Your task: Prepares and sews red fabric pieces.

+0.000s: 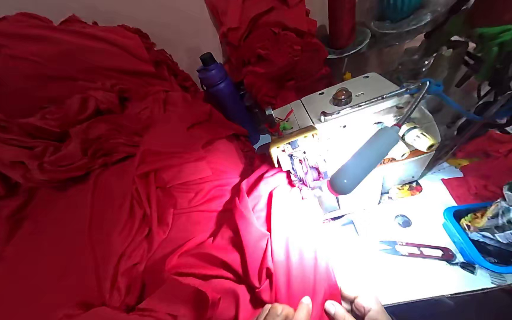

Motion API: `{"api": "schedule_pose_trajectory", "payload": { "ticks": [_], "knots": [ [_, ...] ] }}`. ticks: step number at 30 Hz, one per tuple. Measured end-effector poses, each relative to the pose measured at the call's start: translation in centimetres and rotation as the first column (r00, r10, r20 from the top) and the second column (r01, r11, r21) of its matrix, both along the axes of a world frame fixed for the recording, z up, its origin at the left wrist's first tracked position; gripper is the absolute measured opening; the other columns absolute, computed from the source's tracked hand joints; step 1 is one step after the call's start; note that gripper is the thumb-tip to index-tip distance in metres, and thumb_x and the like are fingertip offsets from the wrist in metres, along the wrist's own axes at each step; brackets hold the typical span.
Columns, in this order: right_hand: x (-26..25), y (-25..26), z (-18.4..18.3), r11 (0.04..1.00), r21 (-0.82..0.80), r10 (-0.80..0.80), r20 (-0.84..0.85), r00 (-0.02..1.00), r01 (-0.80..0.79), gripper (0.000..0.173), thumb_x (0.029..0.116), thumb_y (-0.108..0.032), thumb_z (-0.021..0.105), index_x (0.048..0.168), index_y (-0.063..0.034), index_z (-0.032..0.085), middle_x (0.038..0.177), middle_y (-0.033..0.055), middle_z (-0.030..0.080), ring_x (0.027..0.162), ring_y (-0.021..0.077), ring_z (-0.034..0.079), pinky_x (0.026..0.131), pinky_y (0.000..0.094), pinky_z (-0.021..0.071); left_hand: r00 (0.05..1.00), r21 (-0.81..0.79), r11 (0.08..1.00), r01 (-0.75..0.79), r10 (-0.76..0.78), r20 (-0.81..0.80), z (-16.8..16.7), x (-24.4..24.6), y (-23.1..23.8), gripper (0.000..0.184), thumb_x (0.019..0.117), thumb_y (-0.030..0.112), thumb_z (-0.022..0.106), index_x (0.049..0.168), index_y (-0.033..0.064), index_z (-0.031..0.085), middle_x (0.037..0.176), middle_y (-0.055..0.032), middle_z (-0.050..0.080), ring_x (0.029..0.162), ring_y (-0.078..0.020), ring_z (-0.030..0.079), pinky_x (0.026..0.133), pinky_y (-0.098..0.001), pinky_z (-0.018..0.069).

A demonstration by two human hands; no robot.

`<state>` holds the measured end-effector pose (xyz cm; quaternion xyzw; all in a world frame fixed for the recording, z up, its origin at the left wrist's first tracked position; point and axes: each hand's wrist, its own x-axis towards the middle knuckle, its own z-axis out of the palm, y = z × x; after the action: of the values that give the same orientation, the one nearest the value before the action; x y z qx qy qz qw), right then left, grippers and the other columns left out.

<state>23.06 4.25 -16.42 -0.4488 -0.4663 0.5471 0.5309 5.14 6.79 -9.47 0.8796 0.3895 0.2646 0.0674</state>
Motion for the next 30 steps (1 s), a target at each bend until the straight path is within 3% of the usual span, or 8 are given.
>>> {"api": "schedule_pose_trajectory", "payload": {
  "ticks": [5,9,13,15,20,22,25,30],
  "knots": [
    [-0.3,2.9,1.2,0.993,0.053,-0.111,0.044,0.993,0.108,0.014,0.0968,-0.005,0.055,0.094,0.0006,0.067,0.072,-0.0071,0.063,0.063,-0.0073,0.057,0.062,0.0128,0.0488,0.989,0.049,0.992,-0.118,0.122,-0.086,0.5,3.1,1.4,0.021,0.0873,0.003,0.066,0.104,-0.0022,0.077,0.086,-0.0171,0.069,0.074,-0.0264,0.068,0.064,-0.0320,0.0562],
    [-0.2,5.6,0.9,0.973,0.159,-0.178,0.047,0.983,0.168,0.017,0.0975,-0.010,0.054,0.094,-0.0036,0.069,0.076,-0.0088,0.065,0.069,-0.0088,0.059,0.066,0.0107,0.0500,0.950,0.204,0.952,-0.229,0.264,-0.165,0.1,5.0,2.7,0.026,0.0803,-0.001,0.067,0.103,0.0004,0.079,0.089,-0.0156,0.072,0.075,-0.0285,0.071,0.061,-0.0363,0.0565],
    [0.5,6.8,1.8,0.965,0.186,-0.206,0.102,0.973,0.184,0.021,0.1007,-0.013,0.051,0.090,-0.0063,0.069,0.074,-0.0091,0.061,0.068,-0.0077,0.056,0.063,0.0108,0.0468,0.935,0.382,0.887,-0.260,0.330,-0.129,-0.2,6.3,3.7,0.020,0.0780,0.001,0.067,0.094,0.0037,0.080,0.082,-0.0124,0.072,0.072,-0.0266,0.071,0.055,-0.0351,0.0522],
    [0.6,6.7,2.1,0.960,0.210,-0.219,0.138,0.966,0.188,0.024,0.1015,-0.013,0.051,0.086,-0.0069,0.068,0.069,-0.0097,0.058,0.063,-0.0081,0.054,0.060,0.0106,0.0448,0.936,0.387,0.878,-0.281,0.340,-0.091,-0.3,6.6,3.6,0.019,0.0787,0.001,0.066,0.093,0.0032,0.079,0.083,-0.0122,0.073,0.074,-0.0266,0.072,0.057,-0.0356,0.0532],
    [0.7,5.3,1.3,0.957,0.227,-0.218,0.159,0.963,0.179,0.024,0.1014,-0.016,0.054,0.089,-0.0057,0.072,0.071,-0.0092,0.063,0.064,-0.0090,0.057,0.061,0.0099,0.0475,0.941,0.346,0.880,-0.325,0.337,0.029,-1.6,5.4,2.9,0.022,0.0788,0.003,0.060,0.091,0.0039,0.079,0.082,-0.0098,0.071,0.074,-0.0247,0.071,0.058,-0.0362,0.0543],
    [0.7,4.5,1.0,0.965,0.204,-0.199,0.152,0.968,0.166,0.022,0.0998,-0.015,0.055,0.090,-0.0051,0.072,0.072,-0.0091,0.065,0.065,-0.0095,0.058,0.062,0.0094,0.0484,0.961,0.259,0.927,-0.272,0.248,0.123,-2.0,4.3,2.3,0.022,0.0806,0.005,0.059,0.089,0.0063,0.079,0.084,-0.0069,0.073,0.077,-0.0189,0.071,0.065,-0.0310,0.0558],
    [0.6,3.4,0.3,0.981,0.133,-0.158,0.135,0.978,0.140,0.016,0.0961,-0.013,0.058,0.092,-0.0039,0.071,0.076,-0.0080,0.066,0.066,-0.0091,0.058,0.063,0.0094,0.0486,0.964,0.071,0.991,-0.114,0.093,0.250,-2.2,2.9,0.7,0.020,0.0820,0.002,0.060,0.090,0.0038,0.078,0.087,-0.0075,0.074,0.087,-0.0130,0.069,0.084,-0.0204,0.0536],
    [0.0,1.9,-0.2,0.995,0.056,-0.082,0.072,0.994,0.078,0.009,0.0924,-0.013,0.062,0.092,-0.0068,0.068,0.074,-0.0104,0.065,0.065,-0.0076,0.059,0.062,0.0108,0.0496,0.945,0.057,0.992,-0.115,0.092,0.314,-5.1,1.8,0.0,0.021,0.0839,0.001,0.065,0.103,-0.0028,0.074,0.093,-0.0122,0.073,0.093,-0.0126,0.069,0.092,-0.0166,0.0508]
  ]
}}
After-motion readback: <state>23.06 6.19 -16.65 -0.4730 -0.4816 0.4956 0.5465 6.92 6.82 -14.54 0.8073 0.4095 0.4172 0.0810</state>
